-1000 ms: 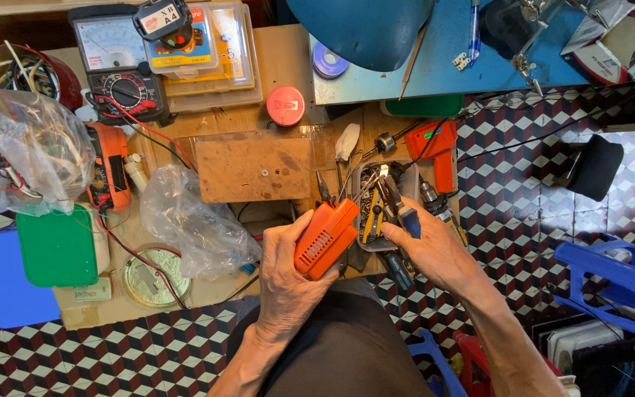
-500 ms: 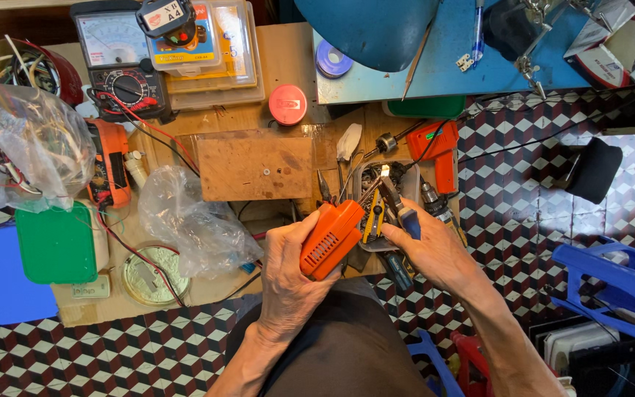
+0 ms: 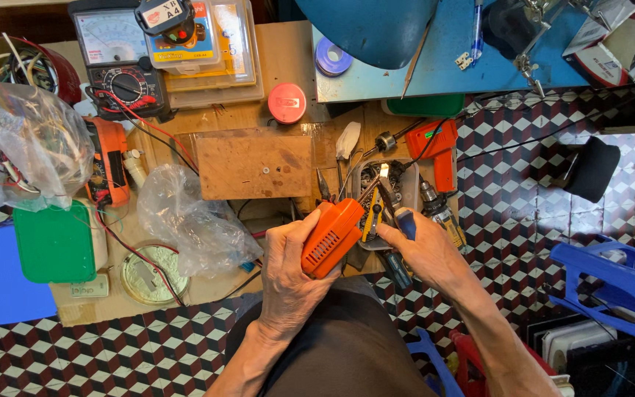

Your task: The person works on an orange handheld device, using a screwdriver to remove screws and disassemble the casing. They then use pliers to strip wires and manipulate small components, including a metal spring and a small cylindrical part, on a cluttered workbench.

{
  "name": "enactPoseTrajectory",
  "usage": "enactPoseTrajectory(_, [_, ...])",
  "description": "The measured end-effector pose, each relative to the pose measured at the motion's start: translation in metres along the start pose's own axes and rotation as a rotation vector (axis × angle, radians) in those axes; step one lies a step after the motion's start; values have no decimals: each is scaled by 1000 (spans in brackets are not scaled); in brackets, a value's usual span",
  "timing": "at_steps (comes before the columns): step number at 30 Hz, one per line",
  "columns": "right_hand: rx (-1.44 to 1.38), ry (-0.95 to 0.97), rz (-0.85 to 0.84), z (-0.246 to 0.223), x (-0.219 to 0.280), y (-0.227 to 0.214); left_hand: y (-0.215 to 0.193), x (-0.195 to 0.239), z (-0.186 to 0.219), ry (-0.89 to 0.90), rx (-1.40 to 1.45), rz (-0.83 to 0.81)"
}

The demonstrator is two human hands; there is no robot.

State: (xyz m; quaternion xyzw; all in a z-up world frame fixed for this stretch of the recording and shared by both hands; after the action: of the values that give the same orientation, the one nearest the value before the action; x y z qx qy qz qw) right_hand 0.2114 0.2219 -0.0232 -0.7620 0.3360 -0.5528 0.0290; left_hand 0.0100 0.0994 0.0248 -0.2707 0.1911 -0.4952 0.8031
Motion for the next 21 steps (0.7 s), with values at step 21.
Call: enactPoseTrajectory(21, [-82,-4,-2,3,3,6,1,5,-2,20,11,-9])
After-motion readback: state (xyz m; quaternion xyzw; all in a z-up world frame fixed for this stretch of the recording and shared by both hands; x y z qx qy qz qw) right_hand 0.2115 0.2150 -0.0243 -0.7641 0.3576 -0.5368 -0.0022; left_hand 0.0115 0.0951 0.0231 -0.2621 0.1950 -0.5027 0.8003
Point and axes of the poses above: each hand's wrist, its own x-axis away from the middle knuckle, its own y-axis out of the palm, z = x × y, the point moved 7 cm from there along -x, towards the middle knuckle, and after that the axes turned 11 degrees about -x, right-handed, at the moved point
